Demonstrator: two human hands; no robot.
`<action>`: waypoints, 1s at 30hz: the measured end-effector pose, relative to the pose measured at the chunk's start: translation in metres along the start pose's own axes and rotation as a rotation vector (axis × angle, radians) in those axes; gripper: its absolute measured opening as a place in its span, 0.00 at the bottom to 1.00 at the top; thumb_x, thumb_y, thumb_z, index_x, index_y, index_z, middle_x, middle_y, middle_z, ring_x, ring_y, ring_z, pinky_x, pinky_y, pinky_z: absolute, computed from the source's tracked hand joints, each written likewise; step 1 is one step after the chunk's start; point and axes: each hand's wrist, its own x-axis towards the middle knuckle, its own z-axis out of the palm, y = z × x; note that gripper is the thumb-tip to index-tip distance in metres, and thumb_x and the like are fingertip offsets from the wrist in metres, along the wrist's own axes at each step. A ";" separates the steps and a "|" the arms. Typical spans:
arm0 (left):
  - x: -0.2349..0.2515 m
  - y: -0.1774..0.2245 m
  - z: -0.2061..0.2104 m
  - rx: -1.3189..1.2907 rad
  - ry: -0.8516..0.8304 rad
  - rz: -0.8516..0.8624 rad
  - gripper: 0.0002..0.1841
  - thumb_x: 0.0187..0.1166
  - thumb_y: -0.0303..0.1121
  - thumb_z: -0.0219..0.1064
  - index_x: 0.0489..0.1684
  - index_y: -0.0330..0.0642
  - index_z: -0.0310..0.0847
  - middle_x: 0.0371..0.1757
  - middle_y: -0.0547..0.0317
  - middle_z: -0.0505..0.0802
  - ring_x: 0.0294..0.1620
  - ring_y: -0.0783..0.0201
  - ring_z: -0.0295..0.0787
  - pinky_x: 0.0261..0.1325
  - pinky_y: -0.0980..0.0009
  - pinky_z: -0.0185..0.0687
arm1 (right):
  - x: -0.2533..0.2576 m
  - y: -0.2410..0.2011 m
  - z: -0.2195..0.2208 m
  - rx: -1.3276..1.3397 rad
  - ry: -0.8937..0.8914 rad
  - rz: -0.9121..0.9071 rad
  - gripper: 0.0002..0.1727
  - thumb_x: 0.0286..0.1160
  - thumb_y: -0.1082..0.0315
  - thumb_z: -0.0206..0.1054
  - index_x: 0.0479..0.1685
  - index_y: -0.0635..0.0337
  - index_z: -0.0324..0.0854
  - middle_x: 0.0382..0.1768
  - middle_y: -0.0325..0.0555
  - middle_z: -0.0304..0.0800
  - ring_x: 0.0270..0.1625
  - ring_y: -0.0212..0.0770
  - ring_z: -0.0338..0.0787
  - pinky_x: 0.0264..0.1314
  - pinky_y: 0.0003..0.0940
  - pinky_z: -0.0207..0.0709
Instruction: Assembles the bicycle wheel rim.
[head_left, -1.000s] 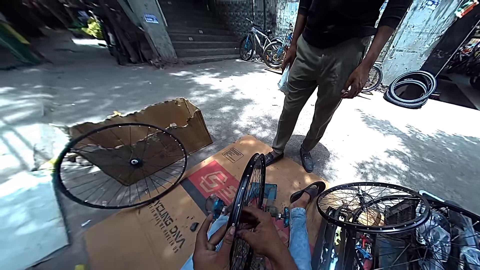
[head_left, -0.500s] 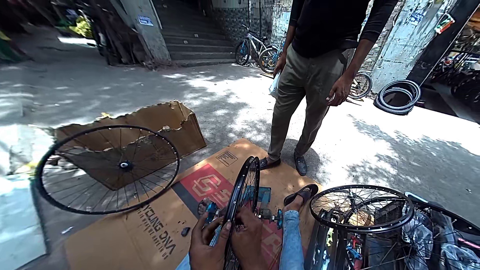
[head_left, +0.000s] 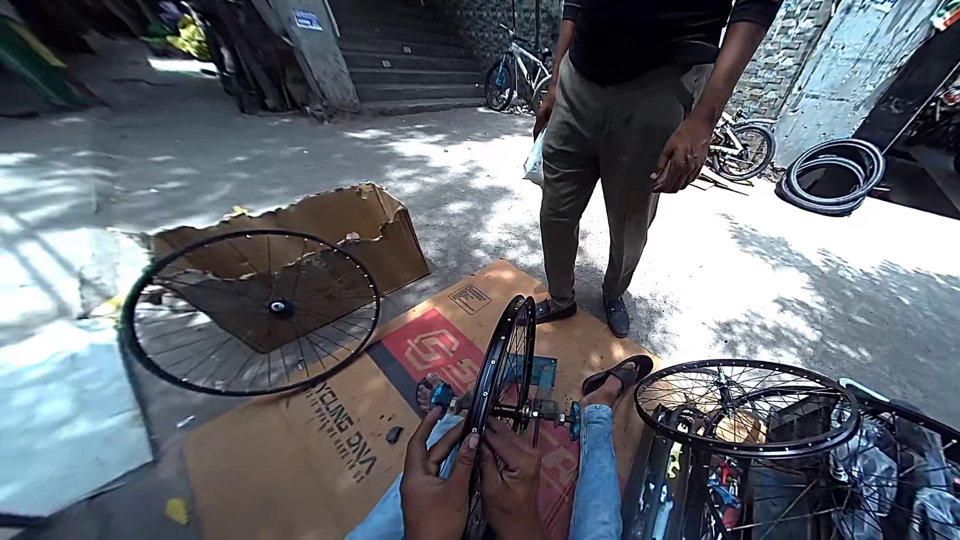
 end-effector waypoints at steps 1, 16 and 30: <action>-0.001 -0.001 0.000 -0.010 -0.012 0.003 0.36 0.75 0.25 0.68 0.82 0.22 0.56 0.50 0.51 0.97 0.47 0.68 0.95 0.52 0.75 0.91 | -0.003 -0.001 0.003 -0.016 0.033 0.002 0.12 0.75 0.71 0.69 0.44 0.71 0.94 0.55 0.61 0.95 0.62 0.47 0.95 0.68 0.36 0.88; -0.005 -0.013 -0.002 0.028 -0.094 0.074 0.17 0.80 0.31 0.67 0.63 0.34 0.84 0.48 0.56 0.95 0.46 0.67 0.93 0.52 0.74 0.90 | 0.006 -0.001 -0.021 -0.095 -0.130 0.084 0.06 0.68 0.69 0.73 0.37 0.61 0.93 0.59 0.50 0.93 0.65 0.42 0.92 0.65 0.39 0.90; 0.021 0.014 0.005 0.122 -0.180 -0.013 0.16 0.82 0.34 0.67 0.65 0.42 0.82 0.48 0.59 0.94 0.46 0.65 0.92 0.49 0.70 0.90 | 0.016 -0.005 -0.044 -0.018 0.043 0.271 0.29 0.66 0.63 0.80 0.68 0.61 0.80 0.57 0.45 0.93 0.58 0.39 0.94 0.66 0.41 0.89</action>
